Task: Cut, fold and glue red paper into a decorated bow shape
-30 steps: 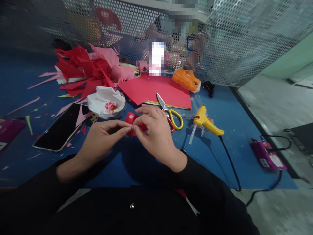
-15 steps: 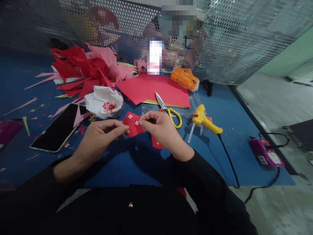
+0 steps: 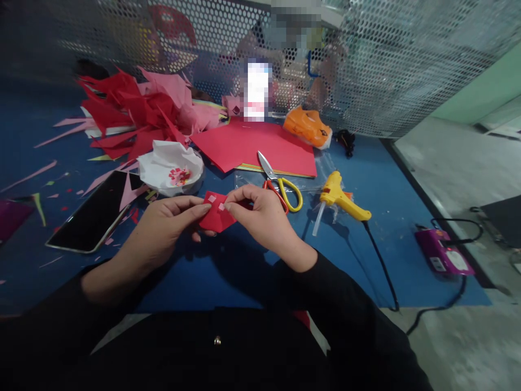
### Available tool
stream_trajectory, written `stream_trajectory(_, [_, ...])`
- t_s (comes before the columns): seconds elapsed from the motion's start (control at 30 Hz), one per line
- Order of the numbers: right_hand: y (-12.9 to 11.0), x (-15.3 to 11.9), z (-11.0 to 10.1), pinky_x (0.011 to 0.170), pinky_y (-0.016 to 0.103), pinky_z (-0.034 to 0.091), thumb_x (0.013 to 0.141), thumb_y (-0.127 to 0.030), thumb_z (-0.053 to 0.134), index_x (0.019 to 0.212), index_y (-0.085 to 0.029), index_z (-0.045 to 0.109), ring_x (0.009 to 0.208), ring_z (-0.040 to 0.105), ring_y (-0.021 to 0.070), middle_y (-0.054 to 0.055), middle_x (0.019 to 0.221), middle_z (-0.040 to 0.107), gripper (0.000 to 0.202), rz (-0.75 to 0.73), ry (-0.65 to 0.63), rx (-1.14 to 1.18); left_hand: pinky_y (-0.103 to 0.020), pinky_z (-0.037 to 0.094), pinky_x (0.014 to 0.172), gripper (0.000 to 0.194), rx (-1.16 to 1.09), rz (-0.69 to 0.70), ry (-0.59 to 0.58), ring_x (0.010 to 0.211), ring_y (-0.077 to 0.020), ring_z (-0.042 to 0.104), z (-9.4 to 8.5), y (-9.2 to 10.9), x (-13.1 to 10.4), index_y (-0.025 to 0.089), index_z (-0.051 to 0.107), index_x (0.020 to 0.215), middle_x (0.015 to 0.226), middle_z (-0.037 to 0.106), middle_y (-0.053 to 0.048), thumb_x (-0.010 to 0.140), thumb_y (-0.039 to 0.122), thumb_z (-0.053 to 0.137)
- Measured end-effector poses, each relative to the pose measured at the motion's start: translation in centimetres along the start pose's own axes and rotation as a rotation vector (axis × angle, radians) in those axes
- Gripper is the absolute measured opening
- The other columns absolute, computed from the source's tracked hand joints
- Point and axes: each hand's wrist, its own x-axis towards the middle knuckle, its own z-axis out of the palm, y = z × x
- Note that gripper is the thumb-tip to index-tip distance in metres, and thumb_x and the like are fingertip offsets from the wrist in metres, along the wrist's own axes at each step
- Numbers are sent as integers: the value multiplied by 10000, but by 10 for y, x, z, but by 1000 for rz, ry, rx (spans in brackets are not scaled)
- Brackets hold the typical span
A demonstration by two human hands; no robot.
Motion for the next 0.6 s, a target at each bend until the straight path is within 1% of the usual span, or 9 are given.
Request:
stream_trajectory(0.1, [2, -1, 0, 894, 355, 493, 819, -203, 664, 755, -205, 687, 931, 654, 166, 36, 957, 709, 68, -113, -6, -85, -177, 437, 433, 194, -16, -23, -20, 553, -134, 689, 0, -1, 1, 163, 728, 843, 704, 732, -28, 811, 354, 714])
stream_trajectory(0.17, [3, -2, 2, 933, 378, 485, 826, -181, 659, 762, -210, 687, 975, 656, 175, 44, 995, 702, 75, -152, -10, -137, -185, 443, 433, 196, -13, -21, -22, 551, -139, 687, 0, -2, 1, 168, 731, 837, 694, 730, -31, 808, 361, 718])
stream_trajectory(0.27, [4, -3, 4, 946, 389, 479, 830, -164, 656, 761, -211, 677, 1011, 650, 185, 49, 999, 687, 87, -188, 13, -184, -194, 449, 434, 191, -6, -13, -18, 555, -144, 686, -1, -4, 1, 179, 734, 834, 702, 733, -33, 809, 368, 715])
stream_trajectory(0.37, [5, -5, 6, 937, 386, 477, 828, -155, 652, 760, -213, 665, 1029, 644, 193, 51, 1003, 676, 90, -214, 42, -221, -184, 443, 439, 195, -9, -13, -11, 559, -137, 689, -1, -3, 1, 184, 732, 823, 710, 732, -24, 776, 372, 753])
stream_trajectory(0.5, [5, -6, 7, 928, 385, 477, 828, -156, 644, 764, -218, 653, 1019, 642, 197, 48, 1011, 677, 89, -224, 50, -255, -193, 437, 433, 270, -7, -35, 2, 558, -150, 693, -1, -1, 1, 175, 728, 817, 733, 740, -32, 700, 400, 819])
stream_trajectory(0.6, [5, -6, 8, 922, 377, 476, 834, -152, 632, 770, -216, 643, 998, 643, 192, 40, 996, 679, 92, -239, 49, -260, -200, 439, 433, 287, -5, -34, 1, 556, -153, 694, -1, 0, 0, 173, 726, 816, 757, 752, -44, 697, 416, 823])
